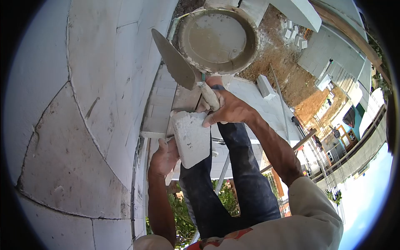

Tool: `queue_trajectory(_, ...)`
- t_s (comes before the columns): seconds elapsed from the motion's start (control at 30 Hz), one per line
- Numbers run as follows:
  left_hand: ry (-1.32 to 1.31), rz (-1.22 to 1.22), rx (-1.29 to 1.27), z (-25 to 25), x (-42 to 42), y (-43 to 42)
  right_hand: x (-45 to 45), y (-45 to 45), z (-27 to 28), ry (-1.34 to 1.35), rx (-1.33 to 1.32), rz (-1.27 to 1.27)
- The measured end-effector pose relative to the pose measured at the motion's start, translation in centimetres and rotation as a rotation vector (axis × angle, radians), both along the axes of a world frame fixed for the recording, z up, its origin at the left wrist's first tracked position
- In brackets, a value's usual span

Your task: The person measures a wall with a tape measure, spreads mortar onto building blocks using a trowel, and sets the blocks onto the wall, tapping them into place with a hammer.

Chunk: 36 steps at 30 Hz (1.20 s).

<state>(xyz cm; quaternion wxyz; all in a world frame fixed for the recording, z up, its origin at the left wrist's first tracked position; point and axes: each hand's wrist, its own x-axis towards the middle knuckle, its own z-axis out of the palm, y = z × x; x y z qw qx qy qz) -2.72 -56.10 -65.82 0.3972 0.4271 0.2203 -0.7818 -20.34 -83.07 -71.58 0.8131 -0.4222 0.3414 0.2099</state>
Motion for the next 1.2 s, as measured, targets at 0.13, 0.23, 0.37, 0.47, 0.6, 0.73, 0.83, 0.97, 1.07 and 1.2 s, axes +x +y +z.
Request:
queue_trajectory(0.13, -0.08, 0.158, 0.051, -1.6, -4.1, -0.9, -0.5, 0.7, 0.4, 0.054, -0.065, -0.099)
queue_trajectory(0.23, -0.029, 0.29, 0.127, -1.7, -4.8, -2.4, -1.2, 0.3, 1.4, 0.169, -0.046, -0.315)
queue_trajectory(0.37, -0.104, 0.269, 0.11, -2.5, -4.4, -5.1, -5.1, -3.0, 0.7, 0.454, -0.434, -0.129)
queue_trajectory(0.47, -0.178, 0.316, 0.081, -3.6, -4.0, -6.2, -8.3, -4.6, -3.2, 0.399, -0.809, 0.006)
queue_trajectory(0.6, -0.121, 0.342, 0.055, -4.0, -3.2, -8.7, -9.8, -7.7, -8.1, 0.349, -1.164, 0.258)
queue_trajectory(0.73, -0.01, 0.405, -0.052, -4.8, -2.8, -10.8, -7.0, -9.5, -8.9, 0.468, -1.203, 0.536)
queue_trajectory(0.83, -0.074, 0.431, 0.022, -5.6, -3.2, -11.8, -6.7, -9.7, -10.7, 0.436, -1.152, 0.666)
queue_trajectory(0.97, -0.054, 0.444, -0.009, -7.0, -3.6, -12.9, -9.5, -11.3, -14.0, 0.161, -0.766, 0.359)
queue_trajectory(1.07, -0.141, 0.475, 0.063, -7.7, -3.9, -13.9, -11.4, -11.3, -13.1, 0.184, -0.752, 0.325)
queue_trajectory(1.2, -0.08, 0.449, 0.006, -8.0, -4.0, -14.6, -10.4, -10.2, -7.0, 0.246, -0.682, 0.27)
